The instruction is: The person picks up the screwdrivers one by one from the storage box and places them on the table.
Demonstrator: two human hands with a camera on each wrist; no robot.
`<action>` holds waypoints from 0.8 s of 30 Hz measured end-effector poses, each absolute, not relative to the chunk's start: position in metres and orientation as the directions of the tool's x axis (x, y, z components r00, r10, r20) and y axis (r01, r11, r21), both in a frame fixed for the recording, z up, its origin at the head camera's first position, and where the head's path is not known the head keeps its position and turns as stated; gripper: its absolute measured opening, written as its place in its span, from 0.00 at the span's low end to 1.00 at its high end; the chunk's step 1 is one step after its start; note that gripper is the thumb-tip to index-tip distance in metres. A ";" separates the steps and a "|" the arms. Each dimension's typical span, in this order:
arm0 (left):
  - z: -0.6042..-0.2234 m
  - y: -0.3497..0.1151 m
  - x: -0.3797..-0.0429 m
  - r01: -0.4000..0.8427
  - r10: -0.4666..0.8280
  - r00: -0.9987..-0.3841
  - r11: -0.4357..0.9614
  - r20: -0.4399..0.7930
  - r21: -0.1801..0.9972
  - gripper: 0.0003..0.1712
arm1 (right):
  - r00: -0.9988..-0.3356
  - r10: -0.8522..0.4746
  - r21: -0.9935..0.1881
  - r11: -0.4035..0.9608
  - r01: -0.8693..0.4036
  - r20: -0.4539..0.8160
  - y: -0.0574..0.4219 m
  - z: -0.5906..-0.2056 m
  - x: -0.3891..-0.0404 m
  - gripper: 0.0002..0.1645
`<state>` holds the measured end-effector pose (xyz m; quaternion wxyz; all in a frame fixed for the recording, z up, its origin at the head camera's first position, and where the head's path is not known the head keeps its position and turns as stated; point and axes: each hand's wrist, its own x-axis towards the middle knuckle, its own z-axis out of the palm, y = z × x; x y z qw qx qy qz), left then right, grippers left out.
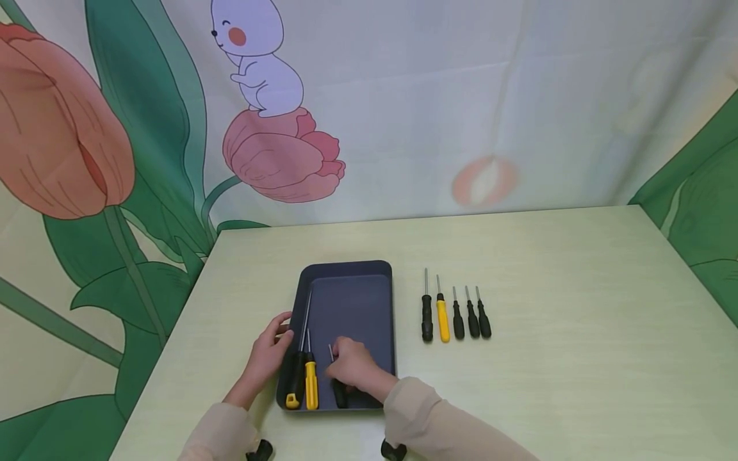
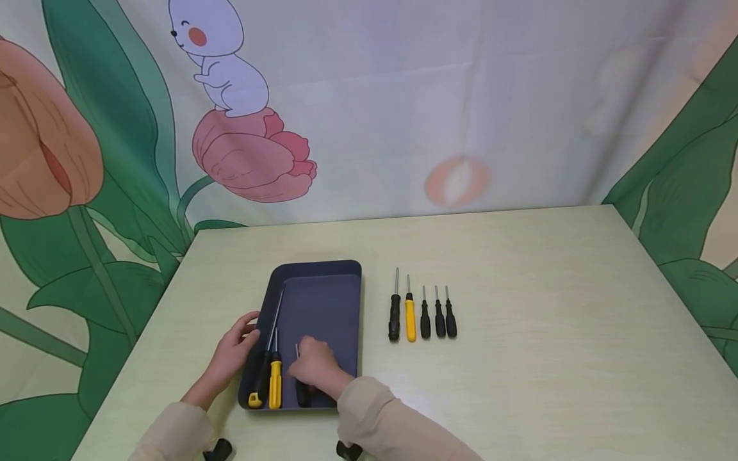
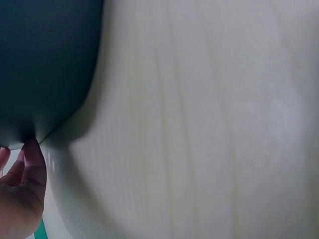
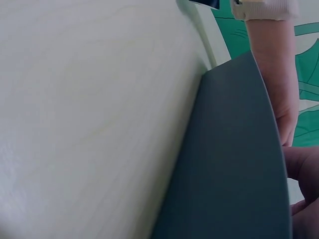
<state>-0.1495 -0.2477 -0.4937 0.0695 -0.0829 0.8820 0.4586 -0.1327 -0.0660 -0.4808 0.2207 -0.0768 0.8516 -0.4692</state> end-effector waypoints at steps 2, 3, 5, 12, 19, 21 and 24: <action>-0.494 -0.248 -0.149 -0.207 -0.080 -0.977 0.568 -0.196 0.797 0.23 | -0.889 -0.336 -0.843 0.530 0.096 -0.312 -0.064 -0.480 -0.134 0.13; -0.494 -0.248 -0.149 -0.207 -0.080 -0.977 0.568 -0.197 0.796 0.23 | -0.888 -0.334 -0.845 0.525 0.102 -0.315 -0.064 -0.479 -0.134 0.14; -0.494 -0.248 -0.149 -0.207 -0.079 -0.977 0.567 -0.197 0.797 0.23 | -0.889 -0.329 -0.848 0.518 0.113 -0.320 -0.062 -0.478 -0.135 0.15; -0.495 -0.247 -0.150 -0.209 -0.083 -0.977 0.565 -0.197 0.798 0.23 | -0.881 -0.324 -0.856 0.495 0.152 -0.344 -0.056 -0.469 -0.142 0.15; -0.494 -0.248 -0.149 -0.206 -0.084 -0.977 0.576 -0.193 0.791 0.24 | -0.875 -0.326 -0.854 0.493 0.166 -0.359 -0.047 -0.456 -0.148 0.16; -0.494 -0.247 -0.150 -0.208 -0.087 -0.977 0.575 -0.194 0.791 0.24 | -0.873 -0.329 -0.862 0.476 0.176 -0.360 -0.045 -0.452 -0.149 0.16; -0.494 -0.247 -0.150 -0.209 -0.090 -0.977 0.570 -0.192 0.794 0.24 | -0.870 -0.334 -0.871 0.454 0.189 -0.363 -0.041 -0.448 -0.151 0.15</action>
